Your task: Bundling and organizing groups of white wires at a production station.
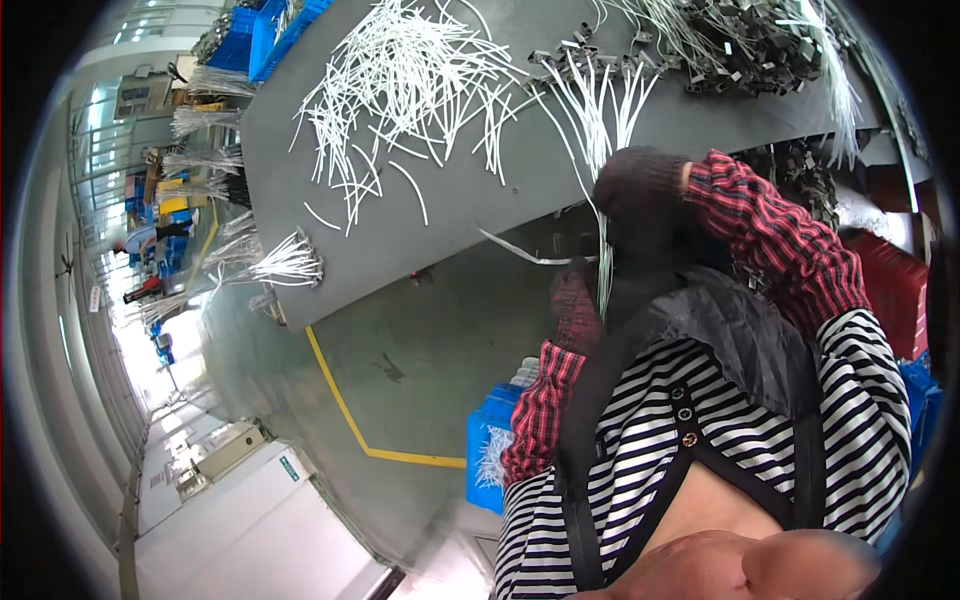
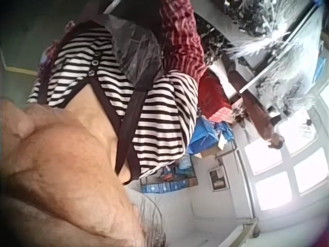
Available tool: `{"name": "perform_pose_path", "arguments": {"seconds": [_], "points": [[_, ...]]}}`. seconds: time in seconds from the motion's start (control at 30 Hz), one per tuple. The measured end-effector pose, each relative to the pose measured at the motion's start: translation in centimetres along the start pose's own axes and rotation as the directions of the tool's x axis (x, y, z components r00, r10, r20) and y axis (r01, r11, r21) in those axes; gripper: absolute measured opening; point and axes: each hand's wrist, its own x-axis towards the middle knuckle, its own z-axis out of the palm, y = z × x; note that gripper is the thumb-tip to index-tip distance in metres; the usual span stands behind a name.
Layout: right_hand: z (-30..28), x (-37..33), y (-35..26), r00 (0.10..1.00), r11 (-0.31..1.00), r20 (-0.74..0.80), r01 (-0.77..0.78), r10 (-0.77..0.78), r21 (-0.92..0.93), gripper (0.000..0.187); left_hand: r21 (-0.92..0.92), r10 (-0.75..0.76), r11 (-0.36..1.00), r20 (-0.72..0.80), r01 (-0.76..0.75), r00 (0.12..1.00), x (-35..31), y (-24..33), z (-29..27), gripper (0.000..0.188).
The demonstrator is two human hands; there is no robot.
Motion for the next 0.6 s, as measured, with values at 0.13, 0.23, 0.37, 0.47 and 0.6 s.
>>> {"name": "perform_pose_path", "arguments": {"seconds": [0.13,0.23,0.37,0.47,0.6], "points": [[1.7,-4.0,4.0,0.983,0.967,0.062,-0.181,0.172,0.179,0.028,-0.767,-0.357,0.375,0.399,0.521,0.845,1.4,3.9,-2.1,0.052],[2.6,-7.4,7.0,0.960,0.923,0.081,-0.278,0.266,0.266,0.027,-0.836,-0.319,0.145,0.466,0.528,0.825,1.7,5.5,-3.2,0.061],[2.2,-12.4,10.8,0.764,0.769,-0.100,-0.638,0.637,0.030,0.026,-0.842,-0.288,0.225,0.424,0.491,0.859,1.6,6.1,-3.8,0.068],[5.1,-13.9,13.0,0.528,0.509,-0.194,-0.849,0.827,-0.141,0.027,-0.856,-0.283,0.187,0.423,0.482,0.861,1.4,5.9,-3.5,0.064],[12.8,-6.1,13.3,0.718,0.736,-0.165,-0.659,0.677,0.156,0.030,-0.840,-0.251,0.211,0.448,0.500,0.858,1.6,5.1,-2.7,0.055]]}}
